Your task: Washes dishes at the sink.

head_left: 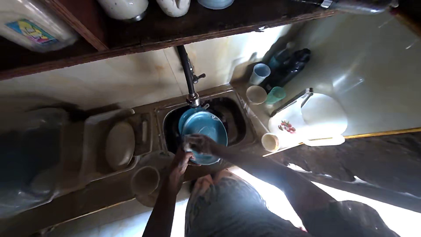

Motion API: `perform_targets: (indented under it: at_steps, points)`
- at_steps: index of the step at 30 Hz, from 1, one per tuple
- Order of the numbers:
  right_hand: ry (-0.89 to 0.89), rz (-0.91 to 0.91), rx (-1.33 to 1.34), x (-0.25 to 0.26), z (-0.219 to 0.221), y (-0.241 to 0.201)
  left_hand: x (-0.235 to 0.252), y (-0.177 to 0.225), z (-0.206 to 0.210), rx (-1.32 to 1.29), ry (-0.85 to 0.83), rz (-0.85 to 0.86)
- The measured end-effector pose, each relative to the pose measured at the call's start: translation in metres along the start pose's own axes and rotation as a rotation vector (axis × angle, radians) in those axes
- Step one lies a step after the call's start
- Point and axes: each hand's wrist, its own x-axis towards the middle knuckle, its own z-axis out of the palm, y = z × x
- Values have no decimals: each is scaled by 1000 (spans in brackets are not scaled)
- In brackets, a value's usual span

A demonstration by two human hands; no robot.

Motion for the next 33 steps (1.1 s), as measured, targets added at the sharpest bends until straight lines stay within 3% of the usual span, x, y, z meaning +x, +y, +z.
perform_targets:
  at_steps: [1,4,5,8,10,12,14,15,16,18,21,23,25,28,30,33]
  points:
    - [15,21,-59,0,-4,13,-3,-5,2,5,-12,-1]
    - [407,261,-14,16,-9,49,-13,-10,13,-14,-28,-33]
    - [451,292,-16,20,-5,45,-14,-9,14,-11,-29,-38]
    - [335,179,-31,16,1,4,-12,1,15,-3,-9,-27]
    - [485,134,-70,17,-2,23,-18,2,18,-16,8,18]
    - [618,311,-27,21,-22,55,-20,-8,23,-71,19,76]
    - [499,533,95,20,-50,68,-18,-20,26,-111,-34,100]
    - [419,546,127,16,-55,72,-17,-24,24,-116,-84,78]
    - [364,484,118,13,-56,71,-16,-20,20,-111,-121,43]
    - [285,188,38,11,-44,53,-11,-2,7,-81,-145,-35]
    - [65,-175,-1,15,-17,22,-3,21,-6,-17,-111,-22]
    - [210,-226,2,18,-24,36,1,23,-3,20,-104,-2]
    - [484,-77,-64,20,-40,60,-8,18,5,-5,-81,21]
    - [711,197,-88,22,-34,75,-11,10,12,-109,-98,38]
    - [650,256,-60,17,-14,41,-8,7,14,-139,-130,20]
    - [264,141,86,-10,16,-10,1,-4,-2,-180,-71,49]
